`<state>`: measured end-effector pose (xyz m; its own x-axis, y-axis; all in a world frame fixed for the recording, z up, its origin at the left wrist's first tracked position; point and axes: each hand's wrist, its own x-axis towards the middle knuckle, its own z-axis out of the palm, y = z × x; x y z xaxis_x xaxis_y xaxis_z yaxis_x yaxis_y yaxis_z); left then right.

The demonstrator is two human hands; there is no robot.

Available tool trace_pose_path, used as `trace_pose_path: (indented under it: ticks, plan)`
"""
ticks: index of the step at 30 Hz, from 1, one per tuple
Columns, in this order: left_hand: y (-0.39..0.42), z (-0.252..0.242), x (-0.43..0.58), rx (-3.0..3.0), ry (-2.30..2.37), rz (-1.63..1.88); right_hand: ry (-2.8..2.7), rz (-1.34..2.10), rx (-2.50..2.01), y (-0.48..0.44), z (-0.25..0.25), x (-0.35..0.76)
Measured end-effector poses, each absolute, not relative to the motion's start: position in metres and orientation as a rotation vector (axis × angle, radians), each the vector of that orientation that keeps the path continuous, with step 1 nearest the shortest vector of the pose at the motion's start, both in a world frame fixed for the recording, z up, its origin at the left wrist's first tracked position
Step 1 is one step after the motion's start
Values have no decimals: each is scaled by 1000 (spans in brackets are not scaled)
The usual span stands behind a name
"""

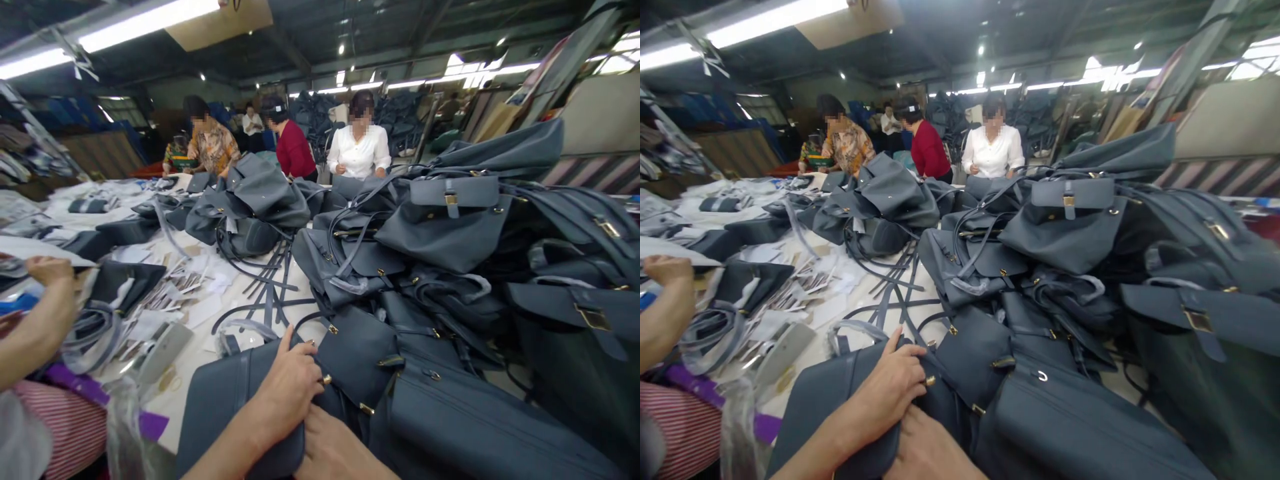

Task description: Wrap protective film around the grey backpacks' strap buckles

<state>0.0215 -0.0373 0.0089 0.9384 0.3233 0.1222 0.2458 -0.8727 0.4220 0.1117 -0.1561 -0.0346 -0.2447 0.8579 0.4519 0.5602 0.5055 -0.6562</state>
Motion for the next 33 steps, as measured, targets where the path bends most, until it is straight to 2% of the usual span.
trace_pose_path:
  ticks: [3, 6, 8, 14, 28, 33]
  plan:
    - [-46, 18, 16, 2626, 458, 253, -1740, 390, -1159, -179, -43, 138]
    - [-54, 25, 16, 2596, 501, 192, -1203, 511, -1435, -191, -40, 162]
    - [-56, 29, 18, 2587, 495, 177, -1074, 620, -1507, -189, -33, 170]
    - [-55, 30, 17, 2619, 457, 128, -1278, 719, -1421, -172, -17, 169]
    - [-58, 22, 7, 2611, 351, 239, -1358, 1052, -1459, -159, 1, 175]
    - [-61, 18, 6, 2629, 359, 235, -1346, 1019, -1455, -167, -10, 171]
